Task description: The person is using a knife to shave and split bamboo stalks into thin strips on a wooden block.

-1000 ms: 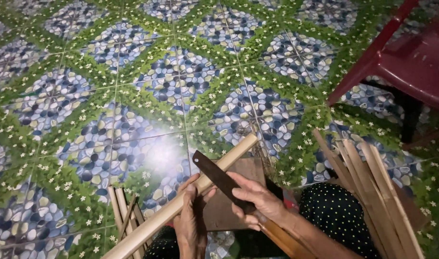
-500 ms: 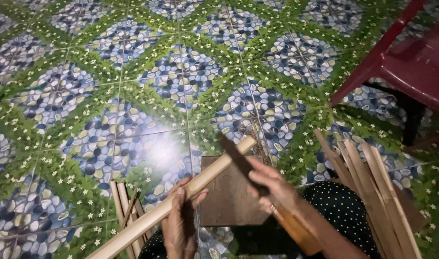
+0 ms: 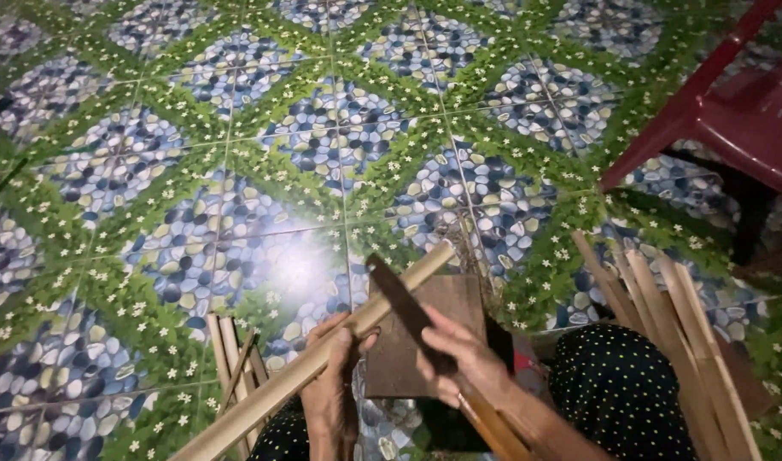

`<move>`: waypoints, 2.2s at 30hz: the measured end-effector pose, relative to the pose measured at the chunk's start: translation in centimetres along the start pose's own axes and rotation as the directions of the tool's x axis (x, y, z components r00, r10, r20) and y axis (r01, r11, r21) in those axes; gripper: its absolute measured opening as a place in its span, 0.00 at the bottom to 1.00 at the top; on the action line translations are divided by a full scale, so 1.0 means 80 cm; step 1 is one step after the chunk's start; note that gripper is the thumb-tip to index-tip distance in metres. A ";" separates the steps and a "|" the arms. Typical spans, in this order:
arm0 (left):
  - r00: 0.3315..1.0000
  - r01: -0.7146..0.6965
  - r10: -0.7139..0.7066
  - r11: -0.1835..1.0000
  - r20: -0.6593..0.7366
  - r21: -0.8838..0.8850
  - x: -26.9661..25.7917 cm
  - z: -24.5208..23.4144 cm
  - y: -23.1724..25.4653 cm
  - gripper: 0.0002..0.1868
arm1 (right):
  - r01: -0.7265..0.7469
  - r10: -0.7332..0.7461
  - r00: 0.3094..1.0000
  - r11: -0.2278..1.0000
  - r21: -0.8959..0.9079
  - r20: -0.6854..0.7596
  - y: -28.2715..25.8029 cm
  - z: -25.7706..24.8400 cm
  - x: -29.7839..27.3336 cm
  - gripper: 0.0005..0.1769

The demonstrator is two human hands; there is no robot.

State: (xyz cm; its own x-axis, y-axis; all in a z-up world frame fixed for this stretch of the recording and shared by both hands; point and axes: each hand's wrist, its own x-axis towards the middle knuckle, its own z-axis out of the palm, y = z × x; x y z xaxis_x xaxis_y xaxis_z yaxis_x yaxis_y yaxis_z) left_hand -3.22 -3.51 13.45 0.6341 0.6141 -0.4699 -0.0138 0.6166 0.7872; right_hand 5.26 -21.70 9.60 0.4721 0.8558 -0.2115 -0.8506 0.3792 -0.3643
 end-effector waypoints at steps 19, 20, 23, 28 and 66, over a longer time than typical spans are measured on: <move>0.984 -0.163 0.153 0.980 0.092 0.112 -0.012 0.006 -0.011 0.16 | -0.127 0.120 0.988 0.990 -0.068 -0.095 0.008 0.013 -0.019 0.50; 0.994 -0.100 0.095 0.991 0.059 0.087 -0.014 0.008 -0.008 0.17 | -0.103 0.102 0.995 0.990 -0.091 -0.014 0.006 0.009 -0.017 0.49; 0.999 -0.035 0.035 0.999 0.004 0.029 -0.022 0.019 0.009 0.16 | -0.037 0.037 0.999 0.992 -0.123 -0.005 -0.013 0.000 -0.013 0.47; 0.999 -0.012 0.010 0.999 0.034 0.048 -0.016 0.014 -0.001 0.18 | 0.005 0.023 0.987 0.986 -0.169 0.162 -0.006 0.013 -0.009 0.42; 0.998 -0.043 0.045 0.998 0.047 -0.044 -0.014 -0.012 -0.003 0.15 | 0.026 -0.032 0.999 0.989 -0.147 -0.036 -0.045 -0.051 -0.017 0.39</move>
State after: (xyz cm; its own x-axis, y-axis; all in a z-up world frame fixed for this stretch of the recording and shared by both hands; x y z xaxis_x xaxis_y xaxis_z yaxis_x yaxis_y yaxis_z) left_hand -4.70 -3.84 13.40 0.6688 0.6170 -0.4146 -0.0750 0.6109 0.7881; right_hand 8.62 -25.64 7.50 0.5068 0.8302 -0.2320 -0.7946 0.3456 -0.4992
